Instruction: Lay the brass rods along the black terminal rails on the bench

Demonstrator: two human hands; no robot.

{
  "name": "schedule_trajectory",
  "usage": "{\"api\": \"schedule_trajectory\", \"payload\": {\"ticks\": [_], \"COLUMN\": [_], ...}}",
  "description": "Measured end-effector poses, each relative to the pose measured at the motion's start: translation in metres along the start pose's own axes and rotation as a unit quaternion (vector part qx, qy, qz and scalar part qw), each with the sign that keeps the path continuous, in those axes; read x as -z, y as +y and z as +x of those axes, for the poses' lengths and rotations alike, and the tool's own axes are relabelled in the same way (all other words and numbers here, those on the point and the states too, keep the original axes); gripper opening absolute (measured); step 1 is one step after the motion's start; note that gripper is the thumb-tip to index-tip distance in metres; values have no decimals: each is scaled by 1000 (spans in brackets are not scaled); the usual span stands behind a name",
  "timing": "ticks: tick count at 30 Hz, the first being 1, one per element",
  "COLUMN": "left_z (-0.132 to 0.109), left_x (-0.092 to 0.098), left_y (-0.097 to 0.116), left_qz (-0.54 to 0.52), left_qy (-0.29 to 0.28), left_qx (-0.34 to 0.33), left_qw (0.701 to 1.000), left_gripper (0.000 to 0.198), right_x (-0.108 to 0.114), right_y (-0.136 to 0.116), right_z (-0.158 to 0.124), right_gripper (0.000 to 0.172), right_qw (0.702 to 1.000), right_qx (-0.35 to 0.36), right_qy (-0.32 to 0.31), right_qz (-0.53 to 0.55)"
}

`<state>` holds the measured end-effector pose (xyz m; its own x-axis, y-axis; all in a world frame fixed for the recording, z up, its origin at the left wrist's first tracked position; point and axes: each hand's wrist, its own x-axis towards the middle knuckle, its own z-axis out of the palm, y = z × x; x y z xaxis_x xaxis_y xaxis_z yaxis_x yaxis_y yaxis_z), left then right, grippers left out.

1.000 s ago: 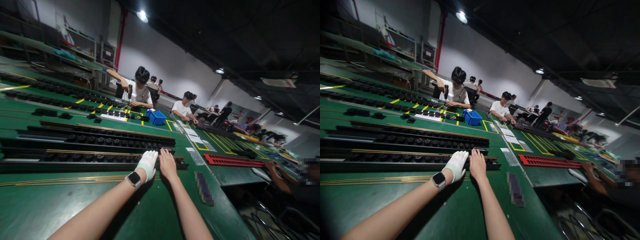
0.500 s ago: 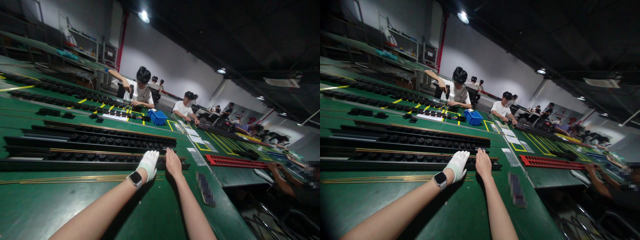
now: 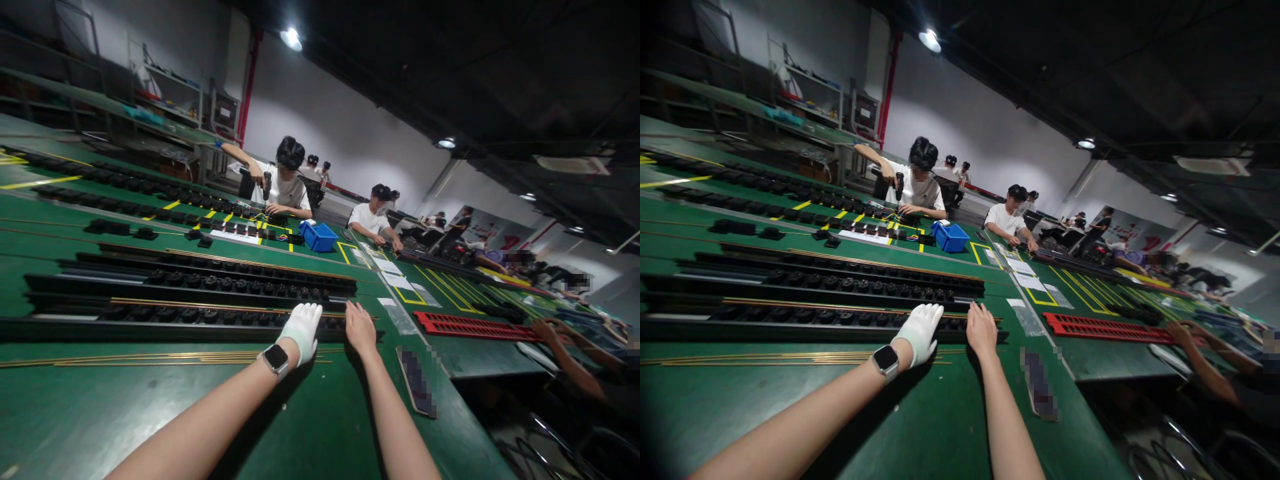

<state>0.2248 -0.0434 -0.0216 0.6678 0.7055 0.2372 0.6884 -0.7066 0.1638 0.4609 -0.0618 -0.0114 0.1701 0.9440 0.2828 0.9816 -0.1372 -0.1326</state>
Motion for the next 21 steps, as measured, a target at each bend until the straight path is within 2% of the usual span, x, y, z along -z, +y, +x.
{"api": "schedule_trajectory", "payload": {"ticks": [21], "left_z": [2], "left_x": [-5], "left_y": [-1], "left_qz": [-4], "left_qy": [-1], "left_qx": [3], "left_qw": [1000], "left_gripper": [95], "right_x": [-1], "right_y": [49], "right_z": [4], "right_gripper": [59], "right_qw": [1000], "right_qx": [7], "right_qy": [21], "right_qz": [15]}}
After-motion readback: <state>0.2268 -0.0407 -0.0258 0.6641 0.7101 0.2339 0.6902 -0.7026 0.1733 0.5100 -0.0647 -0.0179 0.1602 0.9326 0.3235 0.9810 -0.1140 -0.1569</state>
